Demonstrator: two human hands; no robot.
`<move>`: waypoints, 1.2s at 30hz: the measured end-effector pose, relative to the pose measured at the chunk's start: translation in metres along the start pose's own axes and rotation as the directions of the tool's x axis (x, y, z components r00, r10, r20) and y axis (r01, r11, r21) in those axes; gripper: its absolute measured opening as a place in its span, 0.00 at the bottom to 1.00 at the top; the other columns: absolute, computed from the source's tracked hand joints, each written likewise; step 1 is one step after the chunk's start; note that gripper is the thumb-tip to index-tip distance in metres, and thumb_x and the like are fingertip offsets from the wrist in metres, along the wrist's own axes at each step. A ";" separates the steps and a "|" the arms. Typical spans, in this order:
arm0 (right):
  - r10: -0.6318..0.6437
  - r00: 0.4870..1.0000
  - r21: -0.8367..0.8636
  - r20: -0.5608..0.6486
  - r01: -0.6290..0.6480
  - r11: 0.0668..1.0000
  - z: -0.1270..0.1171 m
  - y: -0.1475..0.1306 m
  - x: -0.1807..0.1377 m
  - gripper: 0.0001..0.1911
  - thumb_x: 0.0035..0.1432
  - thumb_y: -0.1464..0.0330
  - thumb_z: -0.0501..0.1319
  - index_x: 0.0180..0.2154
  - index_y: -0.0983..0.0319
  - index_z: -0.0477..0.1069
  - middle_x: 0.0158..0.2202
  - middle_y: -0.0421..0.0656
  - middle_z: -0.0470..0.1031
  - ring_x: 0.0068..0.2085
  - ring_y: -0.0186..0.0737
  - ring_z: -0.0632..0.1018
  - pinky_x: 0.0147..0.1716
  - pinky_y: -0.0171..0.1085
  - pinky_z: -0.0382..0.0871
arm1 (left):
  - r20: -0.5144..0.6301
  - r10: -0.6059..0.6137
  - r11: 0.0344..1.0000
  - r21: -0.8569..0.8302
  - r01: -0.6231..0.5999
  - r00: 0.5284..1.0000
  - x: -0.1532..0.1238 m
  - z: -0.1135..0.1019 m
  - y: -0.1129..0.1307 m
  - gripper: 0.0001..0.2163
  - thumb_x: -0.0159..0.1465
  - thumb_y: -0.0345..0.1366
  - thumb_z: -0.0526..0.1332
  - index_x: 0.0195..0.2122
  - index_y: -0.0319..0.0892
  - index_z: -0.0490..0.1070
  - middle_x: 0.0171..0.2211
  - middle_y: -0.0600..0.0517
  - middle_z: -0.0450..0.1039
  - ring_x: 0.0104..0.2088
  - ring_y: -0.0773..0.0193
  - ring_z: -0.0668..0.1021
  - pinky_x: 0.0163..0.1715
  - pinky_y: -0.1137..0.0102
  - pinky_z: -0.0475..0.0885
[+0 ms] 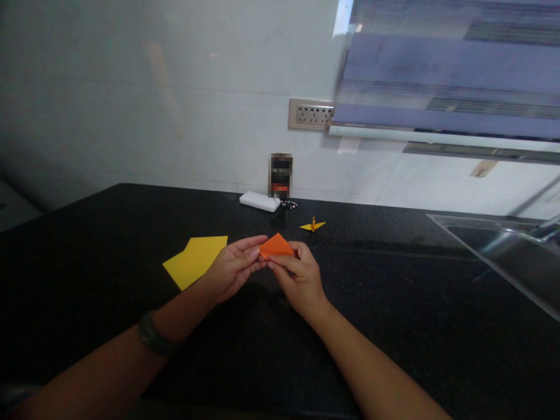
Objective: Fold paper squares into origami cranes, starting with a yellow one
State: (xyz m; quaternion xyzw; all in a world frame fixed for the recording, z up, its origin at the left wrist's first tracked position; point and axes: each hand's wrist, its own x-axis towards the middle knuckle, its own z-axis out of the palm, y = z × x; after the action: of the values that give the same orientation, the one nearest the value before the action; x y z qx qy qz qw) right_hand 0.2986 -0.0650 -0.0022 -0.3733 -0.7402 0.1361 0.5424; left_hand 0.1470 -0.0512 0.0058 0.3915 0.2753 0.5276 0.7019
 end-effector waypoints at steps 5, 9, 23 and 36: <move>0.075 0.996 0.036 -0.038 -0.074 0.997 0.002 -0.006 -0.002 0.08 0.51 0.72 0.59 0.33 0.56 0.74 0.33 0.42 0.70 0.35 0.37 0.72 0.34 0.37 0.67 | 0.096 0.022 1.000 -0.008 -0.021 0.995 0.000 0.002 -0.002 0.11 0.49 0.30 0.64 0.35 0.38 0.74 0.34 0.47 0.75 0.38 0.65 0.74 0.43 0.69 0.66; 0.108 0.993 -0.004 -0.040 -0.109 0.994 0.002 -0.007 -0.002 0.04 0.52 0.71 0.58 0.29 0.59 0.72 0.31 0.42 0.71 0.33 0.37 0.72 0.31 0.36 0.67 | 0.023 0.063 0.996 0.064 -0.064 0.998 0.001 0.001 -0.004 0.11 0.48 0.31 0.65 0.34 0.37 0.75 0.33 0.48 0.75 0.35 0.65 0.75 0.40 0.68 0.67; 0.117 0.993 0.002 0.034 -0.117 0.993 0.002 -0.007 -0.003 0.07 0.52 0.72 0.56 0.28 0.61 0.73 0.31 0.43 0.70 0.33 0.36 0.72 0.31 0.35 0.66 | -0.079 0.028 0.957 0.292 -0.004 0.996 0.002 0.000 -0.004 0.15 0.49 0.36 0.65 0.37 0.35 0.74 0.24 0.51 0.74 0.24 0.71 0.73 0.30 0.74 0.69; 0.236 0.970 0.003 -0.056 -0.237 0.972 0.006 -0.001 -0.003 0.06 0.50 0.70 0.58 0.23 0.62 0.70 0.30 0.43 0.70 0.32 0.36 0.72 0.30 0.35 0.67 | -0.091 0.067 0.883 0.469 -0.017 0.994 0.001 0.003 -0.004 0.11 0.53 0.35 0.60 0.36 0.35 0.73 0.25 0.49 0.75 0.23 0.70 0.74 0.25 0.75 0.68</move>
State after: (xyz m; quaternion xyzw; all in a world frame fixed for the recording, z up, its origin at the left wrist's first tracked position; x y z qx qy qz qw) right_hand 0.2927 -0.0668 -0.0061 -0.4634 -0.6753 0.1880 0.5422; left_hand 0.1513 -0.0518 0.0041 0.5267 0.4219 0.4805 0.5601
